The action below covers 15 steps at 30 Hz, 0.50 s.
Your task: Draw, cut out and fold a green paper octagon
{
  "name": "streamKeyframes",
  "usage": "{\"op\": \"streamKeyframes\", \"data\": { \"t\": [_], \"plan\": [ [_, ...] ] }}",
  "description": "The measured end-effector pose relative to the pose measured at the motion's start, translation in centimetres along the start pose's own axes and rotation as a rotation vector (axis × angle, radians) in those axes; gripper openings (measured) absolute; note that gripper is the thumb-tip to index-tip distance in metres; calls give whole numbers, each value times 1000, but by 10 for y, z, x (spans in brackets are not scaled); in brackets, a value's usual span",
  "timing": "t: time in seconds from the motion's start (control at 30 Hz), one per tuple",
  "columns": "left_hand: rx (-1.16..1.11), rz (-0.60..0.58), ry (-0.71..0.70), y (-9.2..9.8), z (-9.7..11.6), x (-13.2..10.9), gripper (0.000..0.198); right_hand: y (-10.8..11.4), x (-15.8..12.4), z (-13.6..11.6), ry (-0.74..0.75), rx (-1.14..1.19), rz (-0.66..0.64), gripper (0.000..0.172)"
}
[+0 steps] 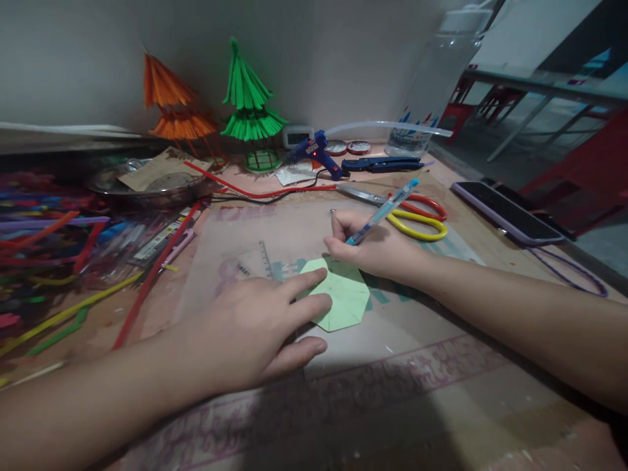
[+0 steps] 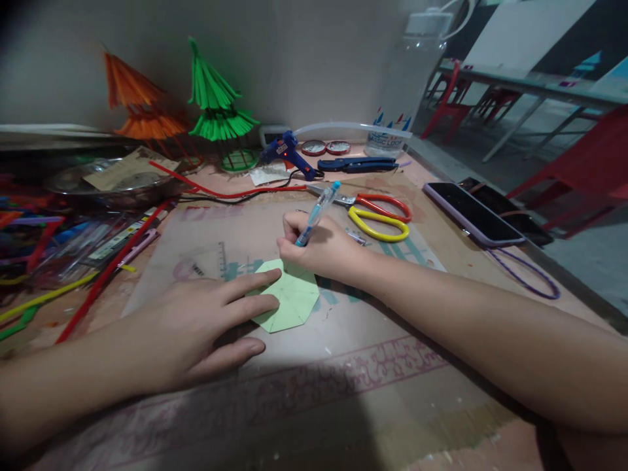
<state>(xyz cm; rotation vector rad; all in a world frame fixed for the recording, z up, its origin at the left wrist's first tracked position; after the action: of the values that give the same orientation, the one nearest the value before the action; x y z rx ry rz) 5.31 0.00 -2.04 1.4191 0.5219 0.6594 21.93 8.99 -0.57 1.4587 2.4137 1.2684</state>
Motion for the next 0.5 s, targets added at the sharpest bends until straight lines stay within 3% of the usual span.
{"op": "streamKeyframes", "data": {
  "t": [0.27,0.5],
  "plan": [
    [38,-13,-22,1,1,0,33,1,2,7,13,124,69,23],
    [38,-3,-64,3,5,2,31,-5,-3,-6,71,231,-35,14]
  ]
}}
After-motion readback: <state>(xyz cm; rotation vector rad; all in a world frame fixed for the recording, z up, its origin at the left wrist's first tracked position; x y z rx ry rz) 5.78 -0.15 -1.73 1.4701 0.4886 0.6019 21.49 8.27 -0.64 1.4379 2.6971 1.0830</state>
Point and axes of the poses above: each hand's wrist, its own x-axis towards the middle knuckle, its own y-axis out of the back of the hand, z = x × y, the point moved 5 cm from there along x, towards the middle knuckle, and after that the axes turned 12 degrees about y, right-handed, at the moved point
